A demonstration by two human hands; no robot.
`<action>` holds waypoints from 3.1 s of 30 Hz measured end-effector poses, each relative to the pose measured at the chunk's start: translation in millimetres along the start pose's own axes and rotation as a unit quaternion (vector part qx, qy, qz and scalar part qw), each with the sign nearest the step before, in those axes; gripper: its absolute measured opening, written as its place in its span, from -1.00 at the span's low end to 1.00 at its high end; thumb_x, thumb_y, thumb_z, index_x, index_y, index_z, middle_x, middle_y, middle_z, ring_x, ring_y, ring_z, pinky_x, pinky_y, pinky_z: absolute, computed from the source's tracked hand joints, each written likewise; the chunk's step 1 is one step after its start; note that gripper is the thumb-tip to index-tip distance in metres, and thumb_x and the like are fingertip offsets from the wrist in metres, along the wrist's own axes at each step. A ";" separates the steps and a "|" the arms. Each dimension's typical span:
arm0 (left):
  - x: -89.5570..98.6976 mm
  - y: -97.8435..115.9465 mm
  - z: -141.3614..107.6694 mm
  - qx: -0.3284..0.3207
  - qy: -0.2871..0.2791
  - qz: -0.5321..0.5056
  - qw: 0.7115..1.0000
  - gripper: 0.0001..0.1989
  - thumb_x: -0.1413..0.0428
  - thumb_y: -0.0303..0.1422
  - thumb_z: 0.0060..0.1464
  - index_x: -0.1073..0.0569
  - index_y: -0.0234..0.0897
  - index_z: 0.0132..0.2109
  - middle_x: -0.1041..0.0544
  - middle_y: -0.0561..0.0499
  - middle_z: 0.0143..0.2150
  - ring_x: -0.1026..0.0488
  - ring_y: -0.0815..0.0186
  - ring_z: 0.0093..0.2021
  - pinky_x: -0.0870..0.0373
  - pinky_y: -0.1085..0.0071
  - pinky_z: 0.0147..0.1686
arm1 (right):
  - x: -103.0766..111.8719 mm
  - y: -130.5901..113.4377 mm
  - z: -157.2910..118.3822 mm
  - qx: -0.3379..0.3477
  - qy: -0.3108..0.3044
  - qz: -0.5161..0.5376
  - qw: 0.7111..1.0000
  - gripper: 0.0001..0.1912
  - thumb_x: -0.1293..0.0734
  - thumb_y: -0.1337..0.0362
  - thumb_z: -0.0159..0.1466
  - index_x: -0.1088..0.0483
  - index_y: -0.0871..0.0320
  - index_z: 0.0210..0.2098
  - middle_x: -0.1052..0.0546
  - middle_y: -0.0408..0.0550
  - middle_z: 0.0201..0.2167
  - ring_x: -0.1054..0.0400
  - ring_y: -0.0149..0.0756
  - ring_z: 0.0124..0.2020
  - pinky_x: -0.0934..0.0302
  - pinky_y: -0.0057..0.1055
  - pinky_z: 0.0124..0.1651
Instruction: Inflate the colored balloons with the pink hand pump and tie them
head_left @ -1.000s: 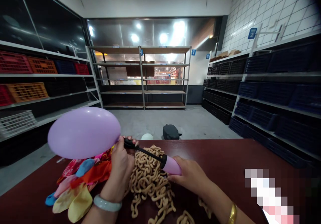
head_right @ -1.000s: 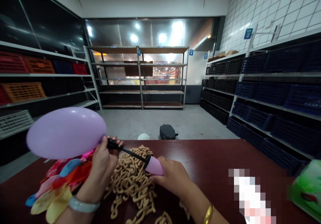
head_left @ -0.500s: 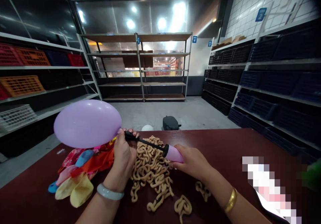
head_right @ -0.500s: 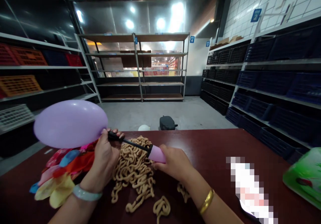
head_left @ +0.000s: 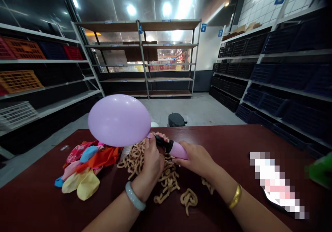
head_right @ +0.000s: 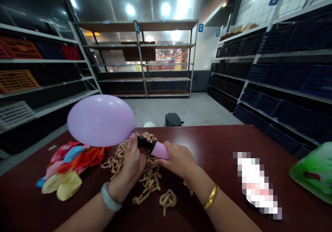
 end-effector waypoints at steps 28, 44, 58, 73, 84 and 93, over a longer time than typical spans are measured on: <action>19.6 56.4 42.1 -0.071 0.028 -0.016 0.997 -0.77 -0.23 -0.28 0.05 -0.32 -0.25 -0.31 -0.38 0.07 -0.42 -0.38 0.37 -0.43 -0.37 0.42 -0.38 | 3.4 8.1 1.8 0.008 0.003 0.000 1.000 -0.51 -0.37 -0.10 0.15 -0.35 0.03 -0.03 -0.58 -0.05 -0.24 -0.46 -0.08 -0.23 -0.07 -0.35 -0.30; -1.3 1.7 -0.6 0.022 0.000 0.017 1.000 -0.78 -0.19 -0.23 0.09 -0.37 -0.28 -0.29 -0.44 0.04 -0.41 -0.40 0.36 -0.42 -0.42 0.34 -0.26 | 0.4 -0.8 -0.7 0.003 0.006 0.023 1.000 -0.49 -0.37 -0.09 0.17 -0.32 0.07 -0.01 -0.57 -0.03 -0.27 -0.45 -0.11 -0.25 -0.05 -0.36 -0.33; 11.9 -4.2 4.4 0.034 0.007 0.007 0.999 -0.82 -0.21 -0.28 0.07 -0.44 -0.31 -0.28 -0.50 0.00 -0.36 -0.46 0.32 -0.34 -0.45 0.32 -0.21 | 2.7 -6.8 -0.1 0.020 0.051 -0.033 0.998 -0.44 -0.37 0.08 0.19 -0.25 0.08 0.15 -0.48 0.01 -0.09 -0.39 -0.11 -0.08 -0.22 -0.29 -0.11; 14.4 0.6 7.6 0.020 0.023 -0.001 1.000 -0.85 -0.24 -0.32 0.03 -0.47 -0.31 -0.29 -0.55 -0.03 -0.33 -0.51 0.26 -0.30 -0.47 0.21 -0.14 | 1.6 -17.6 -3.5 0.085 0.065 -0.076 0.991 -0.41 -0.32 0.29 0.22 -0.15 -0.08 0.22 -0.35 0.04 0.08 -0.37 -0.13 -0.07 -0.31 -0.24 -0.14; 14.7 10.5 17.1 0.028 0.026 0.016 0.999 -0.79 -0.31 -0.32 -0.05 -0.47 -0.34 -0.34 -0.58 -0.06 -0.36 -0.55 0.24 -0.30 -0.48 0.23 -0.14 | 10.1 -21.8 -5.3 0.079 0.038 -0.076 0.993 -0.40 -0.32 0.19 0.22 -0.13 -0.07 0.23 -0.37 0.02 0.04 -0.41 -0.14 -0.13 -0.27 -0.30 -0.20; 12.1 1.7 8.5 0.047 -0.020 0.062 0.997 -0.77 -0.35 -0.36 -0.12 -0.54 -0.33 -0.28 -0.58 -0.04 -0.29 -0.53 0.25 -0.23 -0.46 0.30 -0.10 | 16.5 -11.0 -5.1 0.060 0.015 -0.040 0.997 -0.43 -0.30 0.19 0.22 -0.16 -0.03 0.22 -0.41 -0.03 -0.01 -0.42 -0.15 -0.13 -0.22 -0.29 -0.13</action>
Point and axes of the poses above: each hand's wrist, its own z-axis towards the middle knuckle, its own x-axis out of the back of the hand, y = z × x, the point moved 3 cm from there along z, towards the middle knuckle
